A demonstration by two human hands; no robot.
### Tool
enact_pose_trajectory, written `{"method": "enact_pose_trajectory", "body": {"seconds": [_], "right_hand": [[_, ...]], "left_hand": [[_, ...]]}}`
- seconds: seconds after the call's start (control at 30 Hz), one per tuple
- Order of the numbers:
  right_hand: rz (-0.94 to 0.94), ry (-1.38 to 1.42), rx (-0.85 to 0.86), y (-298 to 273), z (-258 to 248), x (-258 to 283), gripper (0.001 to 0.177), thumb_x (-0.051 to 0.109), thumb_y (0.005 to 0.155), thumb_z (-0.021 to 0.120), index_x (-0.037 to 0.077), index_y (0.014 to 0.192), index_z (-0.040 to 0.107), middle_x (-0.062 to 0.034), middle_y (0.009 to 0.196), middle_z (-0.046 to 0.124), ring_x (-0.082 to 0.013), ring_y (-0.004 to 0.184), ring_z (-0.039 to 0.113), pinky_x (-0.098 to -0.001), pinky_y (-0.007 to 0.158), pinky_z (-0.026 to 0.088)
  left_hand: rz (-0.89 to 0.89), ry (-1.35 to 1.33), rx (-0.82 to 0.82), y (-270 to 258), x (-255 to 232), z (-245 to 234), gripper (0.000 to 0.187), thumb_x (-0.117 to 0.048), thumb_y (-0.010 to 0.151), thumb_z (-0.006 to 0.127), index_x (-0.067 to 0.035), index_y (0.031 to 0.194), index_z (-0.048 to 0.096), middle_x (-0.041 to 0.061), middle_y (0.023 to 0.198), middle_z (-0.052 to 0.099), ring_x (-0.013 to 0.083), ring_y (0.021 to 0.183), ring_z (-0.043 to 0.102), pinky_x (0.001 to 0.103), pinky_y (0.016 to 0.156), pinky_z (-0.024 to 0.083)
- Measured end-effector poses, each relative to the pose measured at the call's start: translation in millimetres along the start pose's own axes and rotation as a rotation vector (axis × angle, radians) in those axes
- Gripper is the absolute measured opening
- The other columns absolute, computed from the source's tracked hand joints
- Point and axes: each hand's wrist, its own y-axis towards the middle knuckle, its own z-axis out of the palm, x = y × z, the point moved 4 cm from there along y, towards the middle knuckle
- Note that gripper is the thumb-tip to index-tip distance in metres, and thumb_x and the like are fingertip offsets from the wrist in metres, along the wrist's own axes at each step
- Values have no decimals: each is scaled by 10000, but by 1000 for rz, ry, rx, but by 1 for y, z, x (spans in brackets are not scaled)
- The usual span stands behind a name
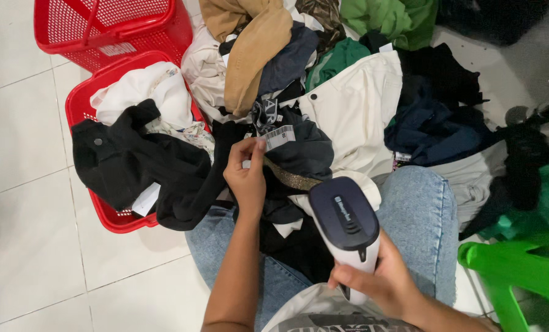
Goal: The person sits on the floor and uses a handheld scanner to scan the barcode tags on various pieces of clothing from a pile, placing the scanned items into a red plastic basket.
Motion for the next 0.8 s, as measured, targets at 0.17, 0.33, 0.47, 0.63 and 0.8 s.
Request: {"method": "enact_pose_trajectory", "body": {"seconds": [0.17, 0.33, 0.47, 0.63, 0.8], "right_hand": [[-176, 340, -145, 12, -18, -17, 344, 91, 923, 673, -12, 1198, 495, -231, 726, 566, -321, 555, 607, -423, 522, 548], [-19, 284, -333, 36, -36, -60, 241, 136, 934, 661, 19, 1087, 518, -205, 681, 582, -301, 490, 583, -371, 480, 494], [110, 143, -449, 64, -46, -75, 272, 111, 896, 713, 27, 1108, 564, -127, 762, 577, -216, 567, 586, -382, 469, 530], [77, 48, -478, 93, -76, -112, 330, 157, 873, 773, 10, 1067, 551, -117, 770, 580, -222, 555, 603, -363, 460, 559], [80, 4, -476, 101, -76, -114, 369, 178, 884, 801, -35, 1055, 553, -116, 747, 547, -248, 544, 625, -375, 443, 599]], "left_hand": [[-90, 188, 499, -1, 5, 21, 656, -444, 900, 685, -84, 1427, 534, 109, 1173, 689, 257, 1109, 655, 399, 907, 532], [132, 862, 929, -52, 77, 38, 1200, -636, 713, 860, -314, 1634, 160, 223, 1605, 339, 442, 1445, 314, 603, 1027, 325], [289, 1081, 886, -57, 90, 41, 1232, -732, 741, 815, -282, 1658, 126, 159, 1295, 607, 422, 1034, 603, 532, 755, 510], [-252, 520, 871, -33, 44, 18, 981, -244, 805, 787, -223, 1621, 241, 164, 1405, 569, 452, 1267, 537, 614, 951, 385], [-294, -234, 573, -4, 45, -10, 737, 23, 725, 606, -107, 1451, 610, 182, 1401, 628, 339, 1339, 529, 500, 1146, 394]]}}
